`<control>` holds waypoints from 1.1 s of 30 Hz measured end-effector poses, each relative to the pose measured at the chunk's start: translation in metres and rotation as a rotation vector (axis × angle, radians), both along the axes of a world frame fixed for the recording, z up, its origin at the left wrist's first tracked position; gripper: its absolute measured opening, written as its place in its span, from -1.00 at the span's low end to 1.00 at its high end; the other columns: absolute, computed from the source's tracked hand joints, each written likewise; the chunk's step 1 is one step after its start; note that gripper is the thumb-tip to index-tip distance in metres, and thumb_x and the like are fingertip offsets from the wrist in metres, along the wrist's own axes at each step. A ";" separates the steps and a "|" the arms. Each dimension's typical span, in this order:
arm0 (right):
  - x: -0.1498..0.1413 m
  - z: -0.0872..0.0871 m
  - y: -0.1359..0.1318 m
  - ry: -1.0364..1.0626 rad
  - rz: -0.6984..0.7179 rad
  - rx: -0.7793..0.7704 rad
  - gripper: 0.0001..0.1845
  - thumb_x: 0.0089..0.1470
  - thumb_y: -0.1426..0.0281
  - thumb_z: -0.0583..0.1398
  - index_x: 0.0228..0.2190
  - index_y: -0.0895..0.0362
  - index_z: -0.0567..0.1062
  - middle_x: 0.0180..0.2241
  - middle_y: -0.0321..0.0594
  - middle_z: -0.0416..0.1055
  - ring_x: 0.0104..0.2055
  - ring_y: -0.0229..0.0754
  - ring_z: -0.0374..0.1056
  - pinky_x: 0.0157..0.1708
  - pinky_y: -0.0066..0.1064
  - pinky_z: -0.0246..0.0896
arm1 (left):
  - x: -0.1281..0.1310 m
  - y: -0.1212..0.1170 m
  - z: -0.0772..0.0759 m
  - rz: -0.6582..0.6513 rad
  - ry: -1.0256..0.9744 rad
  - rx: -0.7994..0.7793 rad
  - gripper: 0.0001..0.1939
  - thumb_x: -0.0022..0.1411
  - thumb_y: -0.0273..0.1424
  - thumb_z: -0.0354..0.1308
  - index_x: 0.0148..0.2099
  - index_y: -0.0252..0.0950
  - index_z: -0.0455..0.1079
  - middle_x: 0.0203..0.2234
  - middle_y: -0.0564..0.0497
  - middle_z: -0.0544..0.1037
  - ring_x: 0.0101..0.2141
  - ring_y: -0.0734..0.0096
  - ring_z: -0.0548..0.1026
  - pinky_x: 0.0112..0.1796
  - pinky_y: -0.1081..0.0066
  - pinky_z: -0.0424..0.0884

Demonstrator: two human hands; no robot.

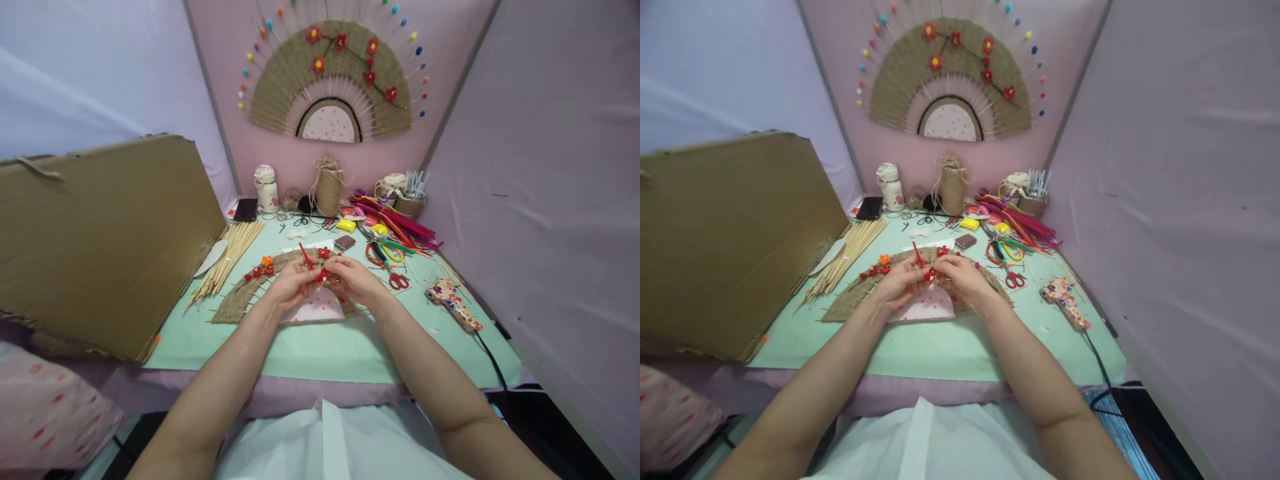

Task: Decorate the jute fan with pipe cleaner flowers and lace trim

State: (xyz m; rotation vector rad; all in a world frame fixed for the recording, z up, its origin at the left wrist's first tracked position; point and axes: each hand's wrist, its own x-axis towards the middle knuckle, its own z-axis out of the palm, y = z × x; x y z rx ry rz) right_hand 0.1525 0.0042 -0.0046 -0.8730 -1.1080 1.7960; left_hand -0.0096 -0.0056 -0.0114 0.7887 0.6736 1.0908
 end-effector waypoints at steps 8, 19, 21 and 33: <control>0.008 0.004 0.003 0.053 0.223 -0.132 -0.68 -0.27 0.34 0.39 -0.52 0.16 0.36 -0.63 -0.45 0.15 -0.58 -0.43 -0.01 -0.63 -0.54 -0.27 | -0.001 0.000 -0.002 -0.016 -0.016 0.044 -0.60 -0.15 -0.51 0.42 -0.27 -0.32 0.31 -0.46 0.09 0.51 -0.44 0.54 0.49 -0.35 0.51 0.41; 0.005 -0.003 0.003 -0.083 0.189 0.041 -0.59 -0.35 0.27 0.42 -0.54 0.14 0.33 -0.60 -0.43 0.25 -0.61 -0.44 -0.03 -0.61 -0.52 -0.26 | -0.004 0.000 0.000 -0.096 -0.009 -0.024 -0.60 -0.19 -0.54 0.43 -0.29 -0.32 0.33 -0.52 0.10 0.46 -0.50 0.59 0.44 -0.41 0.55 0.35; 0.004 -0.006 0.005 -0.164 0.061 0.158 -0.62 -0.31 0.23 0.40 -0.52 0.14 0.36 -0.59 -0.42 0.28 -0.59 -0.41 0.05 -0.58 -0.51 -0.13 | -0.004 0.001 0.000 -0.048 0.012 0.004 -0.60 -0.19 -0.51 0.43 -0.31 -0.32 0.31 -0.53 0.12 0.45 -0.51 0.58 0.44 -0.41 0.54 0.36; 0.011 -0.003 0.004 -0.555 -0.146 0.473 -0.71 -0.09 0.17 0.26 -0.47 0.15 0.61 -0.47 -0.24 0.49 -0.42 -0.20 0.30 -0.37 -0.39 0.13 | 0.004 0.002 -0.003 0.281 0.372 0.409 -0.70 -0.09 -0.45 0.31 -0.34 -0.27 0.24 -0.50 0.12 0.46 -0.41 0.48 0.42 -0.33 0.49 0.33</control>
